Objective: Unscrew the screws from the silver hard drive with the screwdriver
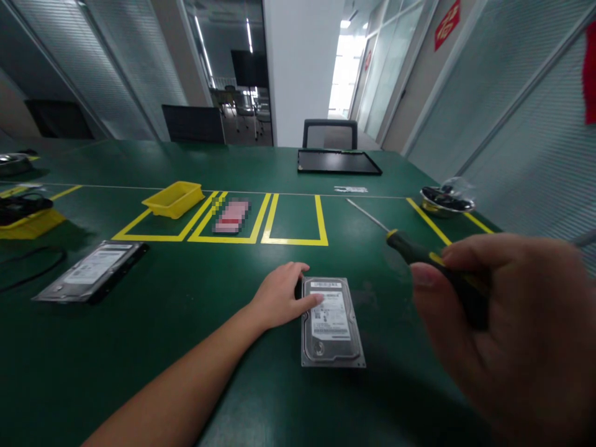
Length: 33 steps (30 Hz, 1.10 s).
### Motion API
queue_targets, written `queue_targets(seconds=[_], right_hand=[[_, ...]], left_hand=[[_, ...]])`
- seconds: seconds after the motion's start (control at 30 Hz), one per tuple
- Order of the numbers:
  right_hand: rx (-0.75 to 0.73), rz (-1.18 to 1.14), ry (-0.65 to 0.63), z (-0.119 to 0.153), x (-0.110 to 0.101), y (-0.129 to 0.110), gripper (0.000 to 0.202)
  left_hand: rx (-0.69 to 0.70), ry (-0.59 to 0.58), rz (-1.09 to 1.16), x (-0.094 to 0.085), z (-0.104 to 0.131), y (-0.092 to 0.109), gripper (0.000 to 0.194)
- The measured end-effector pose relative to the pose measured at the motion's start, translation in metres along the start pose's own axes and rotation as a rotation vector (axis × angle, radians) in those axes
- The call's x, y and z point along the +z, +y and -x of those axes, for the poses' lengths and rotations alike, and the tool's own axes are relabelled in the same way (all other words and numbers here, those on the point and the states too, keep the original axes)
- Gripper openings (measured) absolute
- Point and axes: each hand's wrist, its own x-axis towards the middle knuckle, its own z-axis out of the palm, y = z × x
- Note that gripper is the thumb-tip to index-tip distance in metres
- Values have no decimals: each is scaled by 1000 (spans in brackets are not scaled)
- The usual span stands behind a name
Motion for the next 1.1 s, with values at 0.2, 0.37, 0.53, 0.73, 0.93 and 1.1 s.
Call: queue_targets(seconds=[0.2, 0.37, 0.53, 0.73, 0.93, 1.1], right_hand=[[24, -47, -230, 31, 48, 35, 33], [148, -86, -449, 61, 97, 66, 35], [174, -89, -568, 74, 123, 76, 36], [103, 108, -535, 77, 137, 78, 40], [73, 214, -564, 79, 137, 77, 39], [39, 307, -553, 77, 132, 73, 41]], left_hand=[[-13, -39, -45, -2, 0, -1, 64], [-26, -56, -48, -3, 0, 2, 64], [-29, -55, -45, -2, 0, 2, 67], [-30, -65, -45, -1, -1, 0, 68], [-22, -51, -30, 0, -1, 0, 73], [-30, -52, -20, 1, -2, 0, 75]])
